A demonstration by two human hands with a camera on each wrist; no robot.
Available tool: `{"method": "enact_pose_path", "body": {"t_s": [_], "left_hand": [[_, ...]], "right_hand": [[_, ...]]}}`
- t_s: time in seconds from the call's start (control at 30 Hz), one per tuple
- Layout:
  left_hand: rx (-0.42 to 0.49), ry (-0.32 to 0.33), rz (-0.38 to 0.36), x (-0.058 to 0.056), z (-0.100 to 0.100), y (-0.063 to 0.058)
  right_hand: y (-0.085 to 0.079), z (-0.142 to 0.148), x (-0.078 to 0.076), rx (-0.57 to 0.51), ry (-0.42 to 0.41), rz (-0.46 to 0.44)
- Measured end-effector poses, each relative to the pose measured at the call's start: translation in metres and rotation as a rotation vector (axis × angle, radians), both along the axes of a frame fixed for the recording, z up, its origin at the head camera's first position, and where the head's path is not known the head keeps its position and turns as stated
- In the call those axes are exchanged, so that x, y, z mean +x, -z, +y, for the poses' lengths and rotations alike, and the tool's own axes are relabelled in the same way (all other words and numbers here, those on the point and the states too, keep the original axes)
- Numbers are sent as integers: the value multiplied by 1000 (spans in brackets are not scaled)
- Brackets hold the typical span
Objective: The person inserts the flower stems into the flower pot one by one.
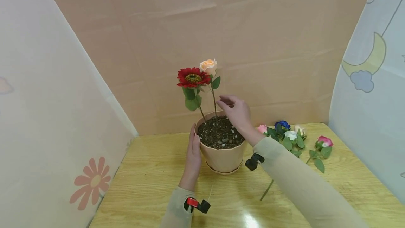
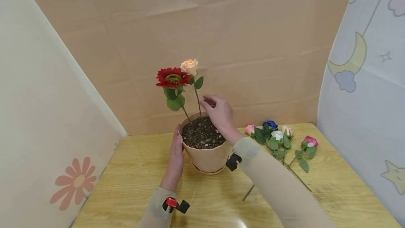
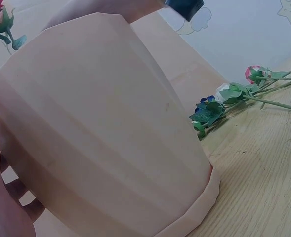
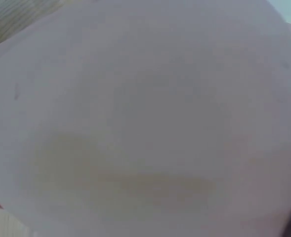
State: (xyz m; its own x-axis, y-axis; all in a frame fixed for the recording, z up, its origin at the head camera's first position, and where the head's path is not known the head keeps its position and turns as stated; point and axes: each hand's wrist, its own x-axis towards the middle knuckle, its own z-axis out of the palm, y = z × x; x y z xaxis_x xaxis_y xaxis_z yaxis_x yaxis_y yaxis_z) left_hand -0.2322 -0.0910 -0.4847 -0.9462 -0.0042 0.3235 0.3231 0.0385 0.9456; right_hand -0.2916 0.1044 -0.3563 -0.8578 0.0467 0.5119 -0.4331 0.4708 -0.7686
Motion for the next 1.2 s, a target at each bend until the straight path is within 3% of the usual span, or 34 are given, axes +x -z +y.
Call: {"method": "enact_pose_path", "body": {"t_s": [0.27, 0.7, 1.0, 1.2], "left_hand": [[-13, -3, -6, -1, 0, -1], [-20, 0, 5, 1, -1, -5], [-16, 6, -5, -1, -3, -7], [-20, 6, 0, -1, -3, -5]], "right_hand": [[-13, 26, 21, -6, 6, -2], [-12, 81, 64, 38, 86, -41], [2, 124, 92, 142, 173, -43], [20, 146, 112, 163, 219, -92]]}}
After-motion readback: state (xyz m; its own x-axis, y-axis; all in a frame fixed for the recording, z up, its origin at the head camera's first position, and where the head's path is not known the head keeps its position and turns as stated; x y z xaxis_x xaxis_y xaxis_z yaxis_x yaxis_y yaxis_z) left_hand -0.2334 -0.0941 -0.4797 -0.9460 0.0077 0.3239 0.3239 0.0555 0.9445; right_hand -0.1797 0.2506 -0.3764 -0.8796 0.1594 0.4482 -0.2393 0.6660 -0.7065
